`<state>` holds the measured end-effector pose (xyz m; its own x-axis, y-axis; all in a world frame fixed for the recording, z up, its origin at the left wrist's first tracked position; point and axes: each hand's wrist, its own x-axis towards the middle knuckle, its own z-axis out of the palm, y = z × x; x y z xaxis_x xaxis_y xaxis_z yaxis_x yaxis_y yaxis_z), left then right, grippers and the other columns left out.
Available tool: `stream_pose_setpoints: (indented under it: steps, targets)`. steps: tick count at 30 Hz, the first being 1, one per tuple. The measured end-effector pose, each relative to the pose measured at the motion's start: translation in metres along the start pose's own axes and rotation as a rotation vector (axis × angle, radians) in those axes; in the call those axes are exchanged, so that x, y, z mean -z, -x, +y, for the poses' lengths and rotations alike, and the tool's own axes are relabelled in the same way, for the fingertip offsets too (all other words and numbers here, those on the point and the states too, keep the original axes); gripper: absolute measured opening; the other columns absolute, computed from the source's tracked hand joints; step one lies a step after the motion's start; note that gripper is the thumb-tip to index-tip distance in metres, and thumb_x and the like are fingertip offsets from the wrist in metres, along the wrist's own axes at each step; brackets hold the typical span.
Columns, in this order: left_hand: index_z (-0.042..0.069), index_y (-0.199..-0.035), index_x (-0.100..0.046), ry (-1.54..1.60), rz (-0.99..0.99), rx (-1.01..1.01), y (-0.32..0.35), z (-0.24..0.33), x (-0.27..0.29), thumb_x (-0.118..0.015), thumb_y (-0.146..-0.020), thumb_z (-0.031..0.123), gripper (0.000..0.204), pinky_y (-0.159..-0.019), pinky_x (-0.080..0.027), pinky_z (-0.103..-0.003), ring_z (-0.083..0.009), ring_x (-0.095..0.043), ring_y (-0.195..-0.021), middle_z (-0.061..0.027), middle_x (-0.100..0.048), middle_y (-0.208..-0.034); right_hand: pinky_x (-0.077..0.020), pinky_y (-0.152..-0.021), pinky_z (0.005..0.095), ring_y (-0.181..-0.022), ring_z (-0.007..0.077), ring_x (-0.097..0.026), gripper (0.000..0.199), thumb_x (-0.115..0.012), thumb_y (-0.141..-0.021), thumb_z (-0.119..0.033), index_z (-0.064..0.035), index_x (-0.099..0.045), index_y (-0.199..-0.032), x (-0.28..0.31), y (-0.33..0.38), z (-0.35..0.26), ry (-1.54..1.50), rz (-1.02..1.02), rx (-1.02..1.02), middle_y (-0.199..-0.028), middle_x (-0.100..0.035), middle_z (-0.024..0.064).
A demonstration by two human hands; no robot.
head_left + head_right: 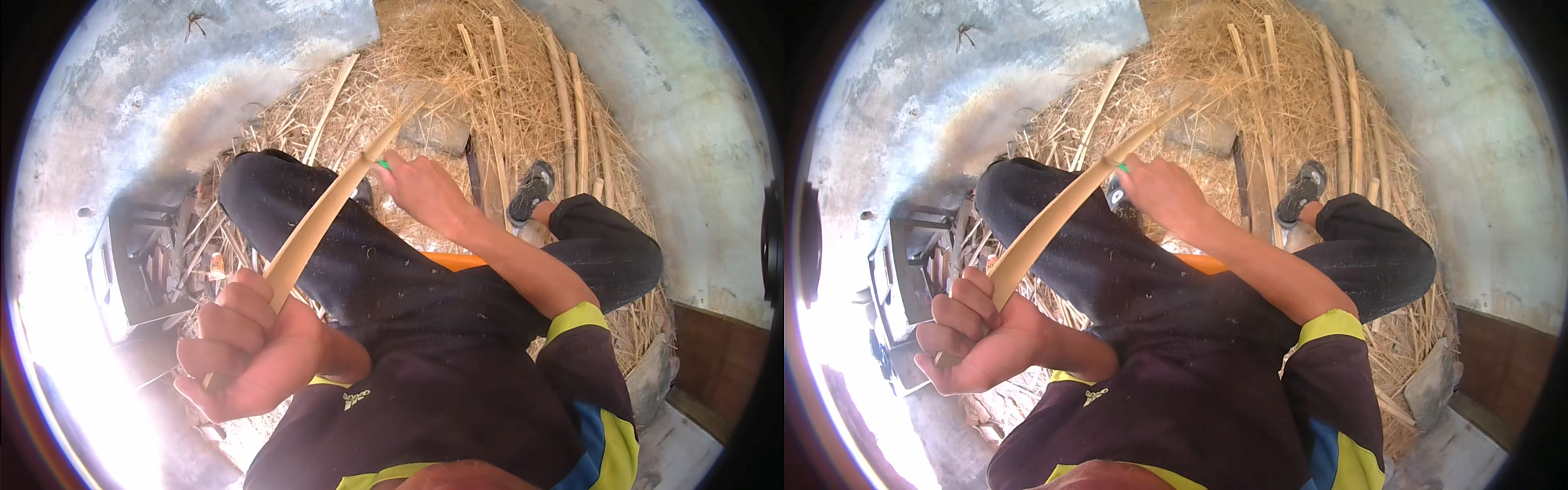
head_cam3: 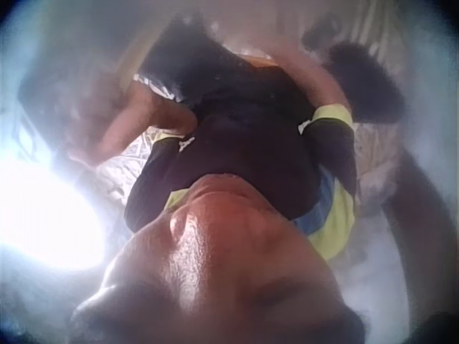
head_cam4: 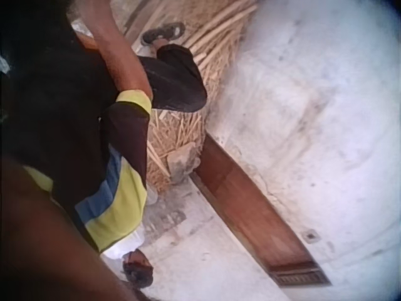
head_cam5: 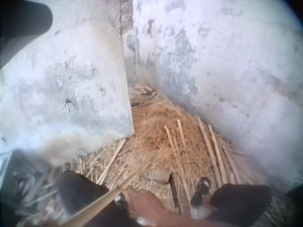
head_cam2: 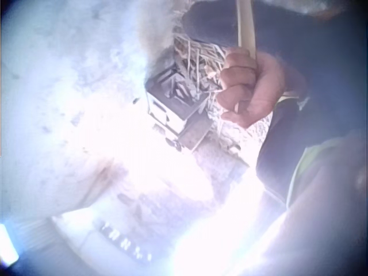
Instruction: The person sits on a straw-covered floor and uses a knife to split a long bamboo strip into thinner pieces. They hold the bamboo with one hand and carefully shave or split it with the other, producing thin slivers that fall onto the floor.
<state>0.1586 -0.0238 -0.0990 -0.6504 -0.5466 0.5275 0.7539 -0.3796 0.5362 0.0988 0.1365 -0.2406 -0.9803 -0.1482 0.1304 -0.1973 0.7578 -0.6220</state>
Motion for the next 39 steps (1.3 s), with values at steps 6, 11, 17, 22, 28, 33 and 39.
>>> stream_pose_setpoints:
  steps: [6,11,17,22,28,33,39]
  targets:
    - [0.018,-0.054,-0.018,-0.052,-0.015,-0.007,0.003,0.003,0.006,-0.039,-0.087,0.039,0.044,-0.044,-0.014,-0.026,-0.0089,-0.008,-0.041,0.0032,-0.013,-0.047,-0.0482,-0.050,0.0475,-0.052,0.0368,-0.059,0.034,-0.041,-0.096,-0.026,0.0055,-0.054,-0.097,-0.015,-0.013,0.045,0.082,-0.089,-0.127,-0.058,-0.058,0.0210]
    - [0.018,-0.054,-0.018,0.007,-0.117,0.002,0.004,0.002,0.005,-0.038,-0.088,0.039,0.044,-0.044,-0.014,-0.027,-0.0087,-0.009,-0.041,0.0030,-0.013,-0.046,-0.0509,-0.056,0.0485,-0.063,0.0369,-0.063,0.036,-0.039,-0.097,-0.029,0.0032,-0.055,-0.095,-0.018,-0.017,0.044,0.184,-0.108,-0.099,-0.069,-0.062,0.0204]
    - [0.017,-0.055,-0.021,0.103,-0.242,0.060,0.004,0.002,-0.001,-0.037,-0.088,0.040,0.043,-0.044,-0.014,-0.027,-0.0084,-0.010,-0.040,0.0032,-0.014,-0.046,-0.0522,-0.060,0.0475,-0.068,0.0389,-0.063,0.037,-0.039,-0.097,-0.029,0.0037,-0.054,-0.095,-0.021,-0.024,0.108,0.225,-0.100,-0.194,-0.072,-0.062,0.0235]
    - [0.018,-0.055,-0.021,0.154,-0.286,0.064,-0.002,0.001,0.007,-0.038,-0.088,0.040,0.043,-0.043,-0.013,-0.027,-0.0082,-0.009,-0.040,0.0030,-0.014,-0.046,-0.0459,-0.057,0.0512,-0.064,0.0434,-0.060,0.035,-0.040,-0.097,-0.029,0.0051,-0.050,-0.095,0.028,0.014,-0.019,-0.141,-0.055,-0.039,-0.066,-0.058,0.0267]
    - [0.018,-0.054,-0.017,-0.191,0.219,-0.064,-0.003,-0.005,-0.017,-0.038,-0.087,0.041,0.046,-0.042,-0.016,-0.024,-0.0085,-0.008,-0.039,0.0028,-0.012,-0.045,-0.0457,-0.056,0.0503,-0.061,0.0445,-0.059,0.033,-0.042,-0.096,-0.028,0.0041,-0.049,-0.097,0.013,0.015,-0.011,-0.160,-0.126,-0.195,-0.060,-0.056,0.0268]
    - [0.018,-0.054,-0.016,-0.165,0.084,-0.032,-0.007,-0.005,-0.022,-0.037,-0.088,0.040,0.046,-0.042,-0.016,-0.024,-0.0084,-0.008,-0.039,0.0028,-0.013,-0.046,-0.0465,-0.058,0.0501,-0.062,0.0448,-0.059,0.032,-0.043,-0.096,-0.024,0.0051,-0.051,-0.107,0.015,0.011,-0.027,-0.191,-0.116,-0.190,-0.059,-0.056,0.0259]
    - [0.018,-0.054,-0.018,0.056,-0.183,0.034,-0.001,-0.002,-0.012,-0.037,-0.089,0.040,0.046,-0.042,-0.015,-0.026,-0.0084,-0.009,-0.039,0.0032,-0.014,-0.046,-0.0440,-0.051,0.0470,-0.053,0.0390,-0.057,0.029,-0.044,-0.095,-0.023,0.0047,-0.053,-0.098,0.009,-0.004,0.007,-0.137,0.023,-0.047,-0.056,-0.054,0.0237]
